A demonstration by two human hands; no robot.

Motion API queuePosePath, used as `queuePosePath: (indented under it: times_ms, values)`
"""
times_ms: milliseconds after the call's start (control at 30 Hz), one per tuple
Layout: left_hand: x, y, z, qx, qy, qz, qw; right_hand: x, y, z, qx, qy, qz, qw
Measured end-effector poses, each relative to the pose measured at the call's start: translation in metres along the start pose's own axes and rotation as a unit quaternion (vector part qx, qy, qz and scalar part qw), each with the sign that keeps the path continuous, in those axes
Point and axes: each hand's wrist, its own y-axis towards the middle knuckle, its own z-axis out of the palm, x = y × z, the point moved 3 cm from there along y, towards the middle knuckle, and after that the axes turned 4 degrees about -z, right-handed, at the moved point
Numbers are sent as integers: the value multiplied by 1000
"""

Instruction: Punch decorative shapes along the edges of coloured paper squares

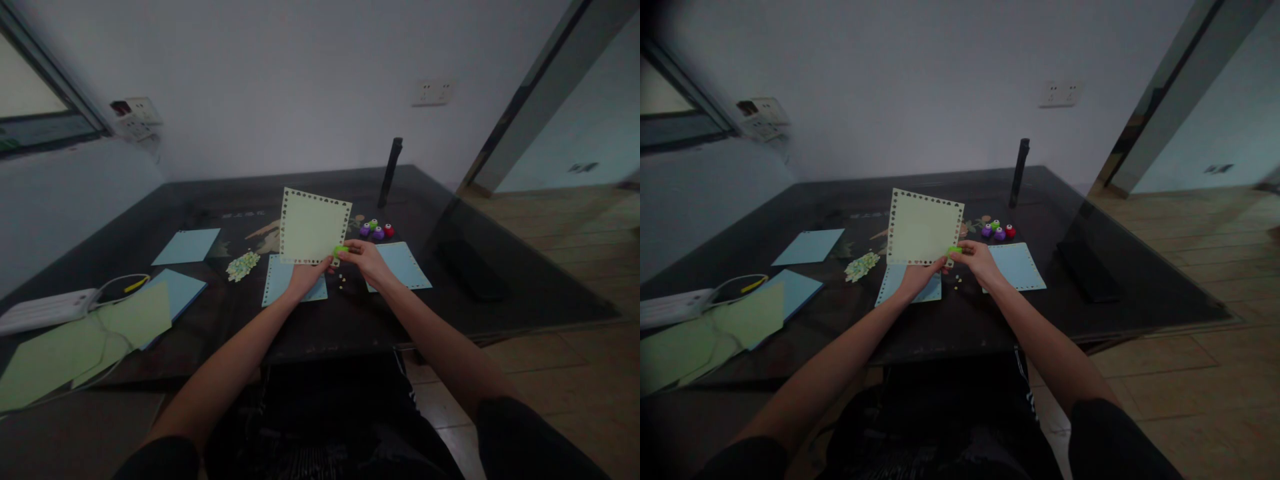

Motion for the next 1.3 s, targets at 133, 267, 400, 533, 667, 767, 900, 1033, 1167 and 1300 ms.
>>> queuePosePath:
  times_ms: [133, 267, 400, 533, 667, 767, 900, 1033, 1167, 1300]
  values:
    - [-1, -1, 0, -9, 7, -6, 1000, 2, 0, 0, -9, -16, -5, 1000]
    - [-3, -2, -1, -7, 19, -23, 1000, 5, -1, 1, -2, -13, -5, 1000]
    - [-5, -2, -2, -4, 24, -22, 999, 5, -1, 1, -5, -4, 1, 1000]
    - [-6, -2, -3, -3, 21, -19, 1000, 4, 0, 1, -5, 5, 10, 1000]
    - [-2, 0, -3, -6, 18, -17, 1000, 5, -2, 2, 6, 9, 14, 1000]
    - [2, 2, -4, -14, 14, -22, 1000, 7, -3, 3, 11, 9, 13, 1000]
    - [1, 3, -7, -17, 7, -32, 999, 9, -3, 3, 20, 29, 22, 999]
    - [-3, 2, -9, -25, 11, -40, 999, 10, -1, 0, 27, 74, 28, 997]
    - [-4, 1, -10, -27, 8, -45, 999, 10, 2, -5, 29, 86, 35, 995]
    - [-7, 0, -9, -24, 0, -51, 998, 12, 3, -9, 30, 87, 35, 995]
